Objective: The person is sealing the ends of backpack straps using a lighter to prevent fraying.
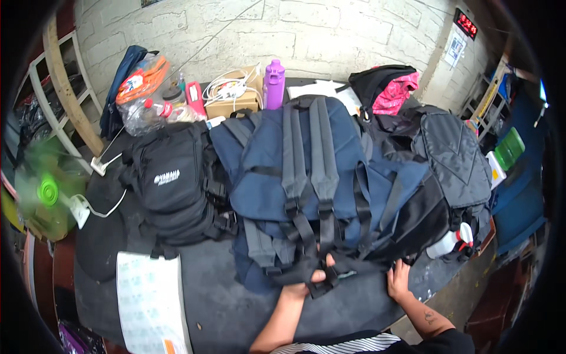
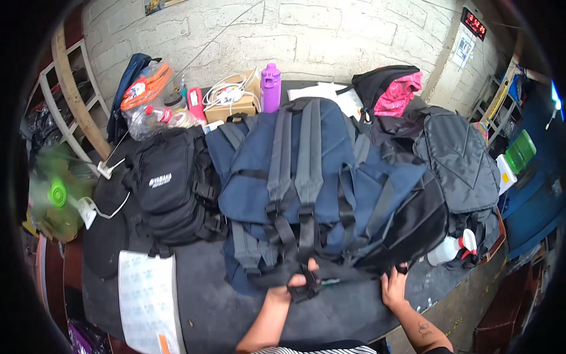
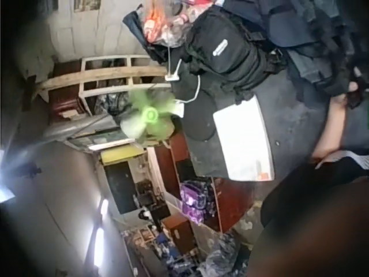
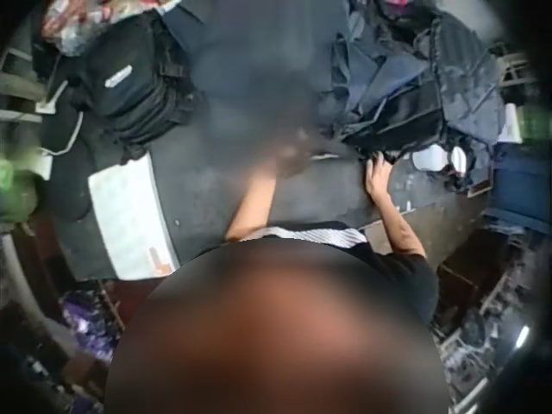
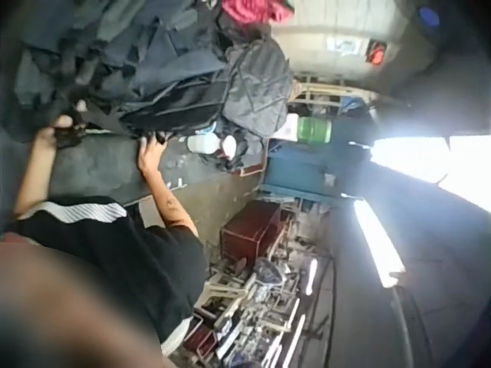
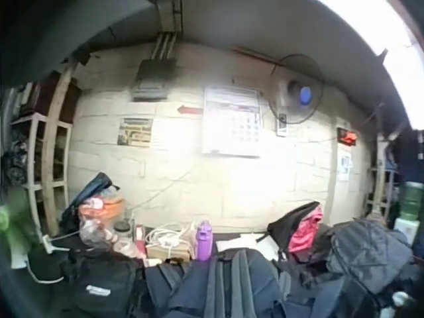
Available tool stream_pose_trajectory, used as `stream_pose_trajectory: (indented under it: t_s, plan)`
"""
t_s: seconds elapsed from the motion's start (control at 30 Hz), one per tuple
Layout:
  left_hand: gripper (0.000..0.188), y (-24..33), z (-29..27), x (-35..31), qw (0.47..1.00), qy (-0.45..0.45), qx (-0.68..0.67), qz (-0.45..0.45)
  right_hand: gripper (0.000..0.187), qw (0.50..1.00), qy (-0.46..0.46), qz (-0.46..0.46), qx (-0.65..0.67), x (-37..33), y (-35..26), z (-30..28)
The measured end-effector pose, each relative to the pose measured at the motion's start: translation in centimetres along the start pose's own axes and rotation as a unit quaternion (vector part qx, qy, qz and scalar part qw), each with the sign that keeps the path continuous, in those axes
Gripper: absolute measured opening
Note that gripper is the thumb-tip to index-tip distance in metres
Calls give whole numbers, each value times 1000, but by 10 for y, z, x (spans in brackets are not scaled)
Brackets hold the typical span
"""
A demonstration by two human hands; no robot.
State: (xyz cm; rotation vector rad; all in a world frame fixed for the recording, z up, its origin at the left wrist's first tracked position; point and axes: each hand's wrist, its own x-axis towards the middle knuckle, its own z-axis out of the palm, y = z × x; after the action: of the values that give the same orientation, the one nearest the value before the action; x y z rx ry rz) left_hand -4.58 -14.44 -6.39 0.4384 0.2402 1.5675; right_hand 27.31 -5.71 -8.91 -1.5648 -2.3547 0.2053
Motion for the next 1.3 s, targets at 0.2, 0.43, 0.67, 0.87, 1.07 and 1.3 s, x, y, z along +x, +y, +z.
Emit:
stream_pose_trajectory:
  t_s: [0.2,0.43,0.67,0.87,1.07,1.3]
  plan:
    - [58,4,5,0,998,-15,61,-10,29,997,-51,-2,-52,-13,-13,-15]
    - [61,17,13,7,996,-1,90,13,40,997,54,-32,-47,-3,-9,-6]
    - [45,-10,-3,-3,997,46,43,37,26,936,287,-103,178,-24,-69,-25]
    - [64,-26,28,10,969,83,209,103,23,852,261,-312,329,-25,-181,-56]
    - [56,-43,-17,10,834,76,469,280,15,803,-42,-439,402,-29,-302,-57]
    - [57,-26,20,-11,951,95,267,121,18,584,-708,-193,347,-68,-382,11]
